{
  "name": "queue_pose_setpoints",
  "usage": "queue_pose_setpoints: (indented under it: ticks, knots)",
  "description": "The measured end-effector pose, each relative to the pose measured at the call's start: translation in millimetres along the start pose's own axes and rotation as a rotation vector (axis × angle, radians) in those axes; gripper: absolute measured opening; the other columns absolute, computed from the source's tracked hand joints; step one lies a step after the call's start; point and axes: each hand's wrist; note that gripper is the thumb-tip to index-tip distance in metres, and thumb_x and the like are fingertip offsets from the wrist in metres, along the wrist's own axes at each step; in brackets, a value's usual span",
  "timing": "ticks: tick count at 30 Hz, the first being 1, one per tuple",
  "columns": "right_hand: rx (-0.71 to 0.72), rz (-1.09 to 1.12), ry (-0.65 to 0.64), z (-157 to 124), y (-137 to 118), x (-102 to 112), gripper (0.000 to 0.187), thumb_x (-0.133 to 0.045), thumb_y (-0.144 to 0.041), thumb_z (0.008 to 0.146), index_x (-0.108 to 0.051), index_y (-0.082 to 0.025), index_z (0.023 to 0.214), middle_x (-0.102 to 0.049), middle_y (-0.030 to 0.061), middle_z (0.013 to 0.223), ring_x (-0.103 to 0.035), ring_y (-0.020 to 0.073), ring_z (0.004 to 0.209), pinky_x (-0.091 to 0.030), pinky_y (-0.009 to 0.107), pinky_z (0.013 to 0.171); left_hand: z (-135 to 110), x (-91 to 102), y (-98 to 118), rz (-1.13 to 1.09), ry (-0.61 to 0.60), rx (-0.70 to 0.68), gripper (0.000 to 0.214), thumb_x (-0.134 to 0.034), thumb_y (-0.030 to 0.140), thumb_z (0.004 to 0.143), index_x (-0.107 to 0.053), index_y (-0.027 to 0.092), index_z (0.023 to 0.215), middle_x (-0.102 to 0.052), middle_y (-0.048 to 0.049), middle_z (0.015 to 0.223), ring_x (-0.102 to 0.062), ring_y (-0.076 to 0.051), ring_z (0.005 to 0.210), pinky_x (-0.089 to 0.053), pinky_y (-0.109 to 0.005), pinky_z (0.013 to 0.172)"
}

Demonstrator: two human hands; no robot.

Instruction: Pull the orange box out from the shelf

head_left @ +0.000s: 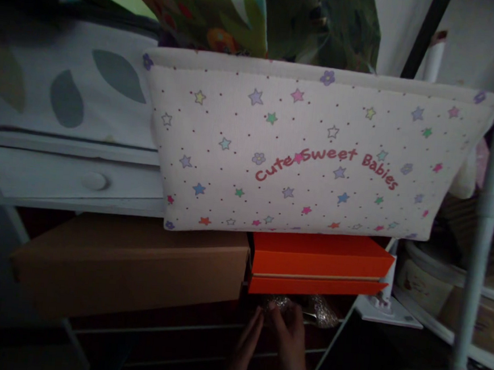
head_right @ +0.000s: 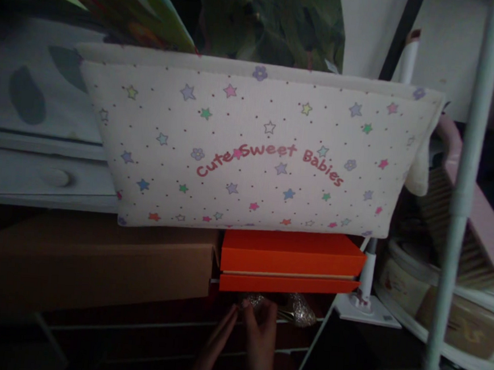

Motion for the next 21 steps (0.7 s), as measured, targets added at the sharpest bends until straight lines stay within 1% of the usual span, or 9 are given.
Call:
queue_pose_setpoints:
  ticks: [3, 7, 9, 13, 19, 21]
  knots:
    - [0.079, -0.115, -0.001, 0, 2, 0, 0.053, -0.070, -0.053, 0.070, -0.046, -0.019, 0.103, -0.065, 0.0049, 0.092, -0.063, 0.0230, 0.090, -0.051, 0.036, 0.082, -1, -2.7, -2, 0.033, 0.022, -0.019, 0.083, -0.057, 0.024, 0.080, -0.012, 0.025, 0.150, -0.010, -0.0073, 0.159, -0.013, -0.026, 0.145, -0.020, -0.044, 0.117]
    - [0.089, -0.279, 0.000, 0, 10, -3, 0.054, -0.067, -0.055, 0.073, -0.046, -0.019, 0.109, -0.065, 0.0078, 0.102, -0.062, 0.0250, 0.097, -0.049, 0.037, 0.087, -5, -8.4, -6, 0.051, 0.071, 0.012, 0.082, -0.057, 0.026, 0.083, -0.010, 0.028, 0.150, -0.009, -0.0078, 0.159, -0.014, -0.026, 0.145, -0.021, -0.043, 0.116]
    - [0.086, -0.295, -0.017, -1, 12, -6, 0.051, -0.065, -0.053, 0.076, -0.047, -0.020, 0.110, -0.066, 0.0078, 0.103, -0.063, 0.0245, 0.097, -0.049, 0.036, 0.086, -6, -10.7, -9, 0.042, 0.088, 0.034, 0.081, -0.057, 0.030, 0.085, -0.010, 0.030, 0.150, -0.009, -0.0084, 0.159, -0.015, -0.026, 0.145, -0.022, -0.042, 0.116]
    - [0.102, -0.276, -0.034, -2, 9, -16, 0.047, -0.066, -0.049, 0.076, -0.050, -0.021, 0.110, -0.067, 0.0089, 0.105, -0.065, 0.0249, 0.097, -0.051, 0.035, 0.084, -9, -10.4, -15, 0.030, 0.103, 0.012, 0.082, -0.058, 0.033, 0.085, -0.007, 0.030, 0.150, -0.006, -0.0093, 0.159, -0.012, -0.026, 0.145, -0.020, -0.043, 0.117]
    - [0.118, -0.384, -0.103, -1, 4, -23, 0.050, -0.062, -0.051, 0.080, -0.046, -0.021, 0.116, -0.065, 0.0081, 0.111, -0.063, 0.0235, 0.101, -0.048, 0.035, 0.089, -10, -3.2, -13, 0.036, 0.118, 0.034, 0.083, -0.053, 0.023, 0.083, -0.004, 0.027, 0.150, -0.003, -0.0075, 0.160, -0.008, -0.025, 0.146, -0.018, -0.042, 0.117]
    - [0.118, -0.378, -0.138, -2, 5, -24, 0.046, -0.059, -0.051, 0.082, -0.046, -0.021, 0.115, -0.065, 0.0083, 0.109, -0.063, 0.0232, 0.100, -0.048, 0.034, 0.088, -9, -1.5, -12, 0.035, 0.122, 0.035, 0.086, -0.053, 0.020, 0.081, -0.003, 0.026, 0.151, -0.002, -0.0074, 0.160, -0.006, -0.026, 0.146, -0.016, -0.044, 0.118]
Point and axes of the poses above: each hand's wrist, its own z-axis towards the middle knuckle, its own x-axis out of the back of the hand, y = z × x
